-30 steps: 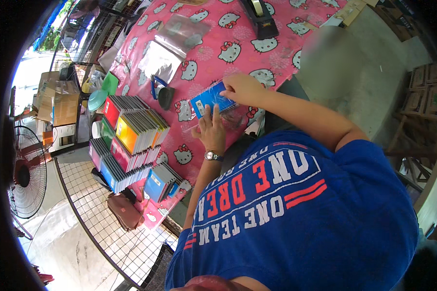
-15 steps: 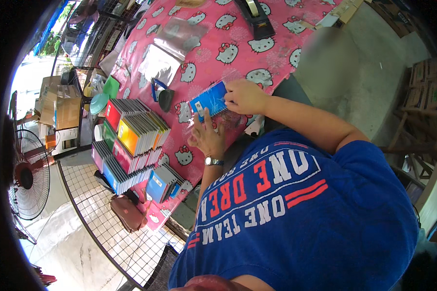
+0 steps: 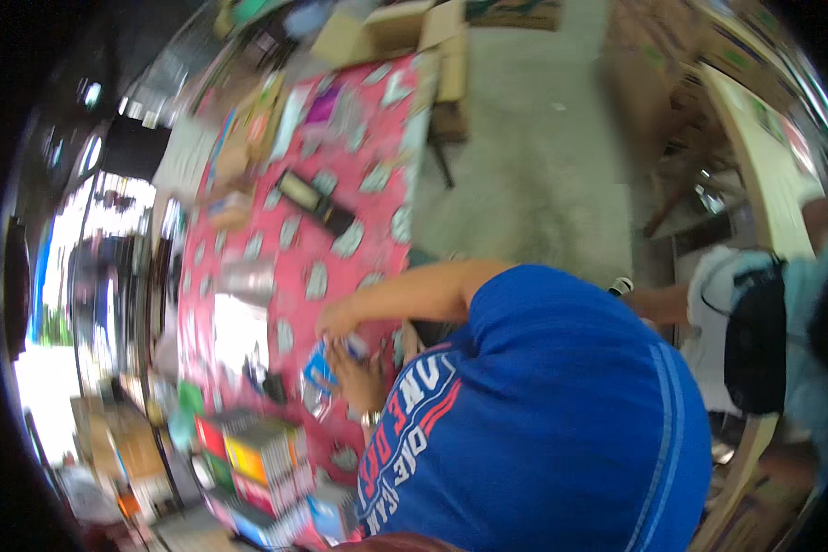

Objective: The person places small notebooks into plastic sleeves by hand and seals them with tape, then stacks the packaged notebooks by color.

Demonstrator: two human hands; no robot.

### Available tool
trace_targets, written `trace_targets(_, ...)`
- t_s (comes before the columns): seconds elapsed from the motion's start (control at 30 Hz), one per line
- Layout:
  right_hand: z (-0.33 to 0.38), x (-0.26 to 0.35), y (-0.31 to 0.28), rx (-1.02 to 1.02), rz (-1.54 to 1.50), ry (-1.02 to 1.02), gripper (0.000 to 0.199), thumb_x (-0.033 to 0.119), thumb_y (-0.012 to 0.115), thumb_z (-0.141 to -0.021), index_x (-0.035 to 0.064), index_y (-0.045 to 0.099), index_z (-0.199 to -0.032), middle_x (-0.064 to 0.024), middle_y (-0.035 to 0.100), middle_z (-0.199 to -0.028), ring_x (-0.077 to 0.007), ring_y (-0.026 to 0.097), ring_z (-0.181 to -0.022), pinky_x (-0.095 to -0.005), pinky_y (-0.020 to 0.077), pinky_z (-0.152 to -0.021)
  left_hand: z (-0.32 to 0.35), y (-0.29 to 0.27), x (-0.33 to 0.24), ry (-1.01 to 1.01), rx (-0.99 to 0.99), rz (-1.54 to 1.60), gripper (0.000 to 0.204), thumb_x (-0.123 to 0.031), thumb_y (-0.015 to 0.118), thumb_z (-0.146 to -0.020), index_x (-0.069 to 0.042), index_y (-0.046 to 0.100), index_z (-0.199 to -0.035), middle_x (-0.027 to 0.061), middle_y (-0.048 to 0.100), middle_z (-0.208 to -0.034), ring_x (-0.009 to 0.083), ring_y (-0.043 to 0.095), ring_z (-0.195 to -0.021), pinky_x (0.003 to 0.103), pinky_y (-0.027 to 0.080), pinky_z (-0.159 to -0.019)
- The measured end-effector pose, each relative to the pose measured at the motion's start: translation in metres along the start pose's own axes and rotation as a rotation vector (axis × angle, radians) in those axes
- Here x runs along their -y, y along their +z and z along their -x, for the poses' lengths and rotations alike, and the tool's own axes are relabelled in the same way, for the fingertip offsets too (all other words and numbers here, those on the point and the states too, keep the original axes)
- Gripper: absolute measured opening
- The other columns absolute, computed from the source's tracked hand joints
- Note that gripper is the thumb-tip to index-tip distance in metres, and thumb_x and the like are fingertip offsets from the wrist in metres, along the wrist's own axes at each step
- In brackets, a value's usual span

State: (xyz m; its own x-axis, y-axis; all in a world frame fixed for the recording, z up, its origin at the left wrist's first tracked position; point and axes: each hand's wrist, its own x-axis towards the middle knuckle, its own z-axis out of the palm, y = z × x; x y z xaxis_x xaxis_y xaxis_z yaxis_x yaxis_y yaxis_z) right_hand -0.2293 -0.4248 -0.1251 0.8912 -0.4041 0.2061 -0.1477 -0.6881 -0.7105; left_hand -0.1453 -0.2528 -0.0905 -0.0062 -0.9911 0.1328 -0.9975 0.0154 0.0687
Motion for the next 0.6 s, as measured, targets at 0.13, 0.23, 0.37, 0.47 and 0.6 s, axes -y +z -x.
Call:
trace_targets(0.13, 0.051, 0.026, -0.033, 0.063, 0.095, 0.164, 0.033, 0.034, 0.053, -0.088, 0.0039, 0.067, -0.093, -0.017, 0.066, -0.084, -0.0324, 0.064, -0.083, -0.0423, 0.0506, -0.075, 0.01, 0.015, 0.039, 0.271, -0.079, 0.199, 0.085, -0.033, 0.074, -0.07, -0.001, 0.038, -0.14, 0.0162, 0.045, -0.141, 0.0301, 0.038, -0.135, 0.048, 0.019, -0.114)
trace_targets(0.23, 0.086, 0.07, -0.075, 0.026, -0.108, 0.47, 0.048, 0.046, 0.045, -0.094, 0.0041, 0.067, -0.092, -0.0153, 0.066, -0.079, -0.029, 0.065, -0.081, -0.0403, 0.051, -0.075, -0.003, -0.022, 0.031, 0.305, 0.004, 0.564, 0.07, -0.02, 0.068, -0.077, 0.002, 0.04, -0.137, 0.0172, 0.046, -0.14, 0.0296, 0.039, -0.133, 0.04, 0.03, -0.111)
trace_targets(0.37, 0.092, 0.082, -0.098, -0.145, -0.736, 0.522, 0.066, 0.057, 0.031, -0.097, 0.0024, 0.066, -0.107, -0.0128, 0.068, -0.096, -0.0243, 0.063, -0.095, -0.0381, 0.0482, -0.086, -0.02, -0.026, 0.045, -0.429, 0.115, 1.26, 0.05, -0.013, 0.054, -0.092, 0.004, 0.04, -0.136, 0.0186, 0.047, -0.136, 0.0254, 0.042, -0.129, 0.033, 0.038, -0.104)
trace_targets(0.47, 0.099, 0.053, -0.067, -0.327, -0.71, 0.166, 0.065, 0.054, 0.031, -0.098, 0.0009, 0.049, -0.13, -0.0154, 0.056, -0.125, -0.0262, 0.052, -0.117, -0.037, 0.0384, -0.101, -0.032, 0.016, 0.045, -0.091, -0.237, 1.106, 0.053, -0.021, 0.051, -0.097, 0.004, 0.034, -0.14, 0.0199, 0.04, -0.14, 0.0259, 0.04, -0.13, 0.036, 0.037, -0.105)
trace_targets(0.6, 0.093, 0.084, -0.007, -0.472, -0.552, 0.125, 0.084, 0.049, 0.049, -0.093, -0.0033, 0.011, -0.147, -0.0247, 0.021, -0.151, -0.0343, 0.024, -0.139, -0.0387, 0.0192, -0.113, -0.01, 0.003, 0.011, -0.026, -0.397, 0.866, 0.055, -0.023, 0.052, -0.096, 0.004, 0.033, -0.14, 0.0202, 0.038, -0.141, 0.0271, 0.038, -0.13, 0.038, 0.036, -0.106)
